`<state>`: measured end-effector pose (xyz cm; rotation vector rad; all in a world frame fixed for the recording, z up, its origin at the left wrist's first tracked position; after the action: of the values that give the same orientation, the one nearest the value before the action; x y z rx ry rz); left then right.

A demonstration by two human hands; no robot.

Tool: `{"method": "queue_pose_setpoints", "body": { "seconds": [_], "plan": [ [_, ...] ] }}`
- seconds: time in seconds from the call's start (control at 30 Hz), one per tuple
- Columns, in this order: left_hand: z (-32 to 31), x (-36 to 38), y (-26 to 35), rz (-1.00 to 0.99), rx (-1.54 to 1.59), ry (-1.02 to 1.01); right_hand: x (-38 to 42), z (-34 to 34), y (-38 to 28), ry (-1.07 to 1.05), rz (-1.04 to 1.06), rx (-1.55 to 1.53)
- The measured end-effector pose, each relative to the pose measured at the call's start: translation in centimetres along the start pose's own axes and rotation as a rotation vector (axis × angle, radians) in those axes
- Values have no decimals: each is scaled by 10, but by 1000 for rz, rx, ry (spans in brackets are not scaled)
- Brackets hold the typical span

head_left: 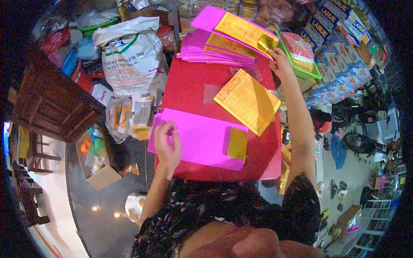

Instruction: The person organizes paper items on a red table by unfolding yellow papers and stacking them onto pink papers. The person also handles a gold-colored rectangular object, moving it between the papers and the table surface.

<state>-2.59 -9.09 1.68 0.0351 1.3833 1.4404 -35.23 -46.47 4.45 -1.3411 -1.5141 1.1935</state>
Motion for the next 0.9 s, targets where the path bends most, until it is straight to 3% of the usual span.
{"method": "queue_pose_setpoints", "body": {
  "seconds": [0.17, 0.23, 0.3, 0.37, 0.5, 0.57, 0.6, 0.67, 0.7, 0.77, 0.9],
  "plan": [
    [-3, -5, 4, 48, -57, -76, -47, 1, 30, 53, -79, 157],
    [-5, -4, 3, 1, -123, -95, -60, -2, 34, 38, 63, 526],
    [-7, -5, 3, 20, -108, -100, -72, -2, 41, 14, 143, 635],
    [-6, -6, 3, 40, -87, -107, -78, -6, 37, 15, 486, 946],
    [-8, -7, 4, 32, -113, -131, -81, -9, 43, 33, 373, 1190],
    [-8, -6, 2, 29, -114, -132, -46, -35, 16, 181, 559, 1447],
    [-9, -5, 1, 17, -109, -125, -33, -42, 8, 180, 556, 1448],
    [-9, -4, 1, 8, -102, -121, 2, -77, -9, -80, 995, 1495],
    [-10, -4, 2, -4, -115, -133, 8, -80, -15, -78, 991, 1497],
    [-11, -5, 4, -19, -123, -148, 16, -92, -4, -446, 888, 1513],
    [-11, -6, 6, 17, -97, -170, 8, -90, 9, -394, 764, 1620]
  ]
}}
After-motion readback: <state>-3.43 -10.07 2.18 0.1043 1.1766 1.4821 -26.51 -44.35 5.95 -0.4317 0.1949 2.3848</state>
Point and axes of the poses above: each hand's wrist, its own x-axis away from the middle knuckle, its own z-axis out of the back of the hand, y = z × x, the point moved 6 cm from there along -x, towards the middle knuckle, and after that the axes turned 3 degrees about z, right-handed, at the moved point
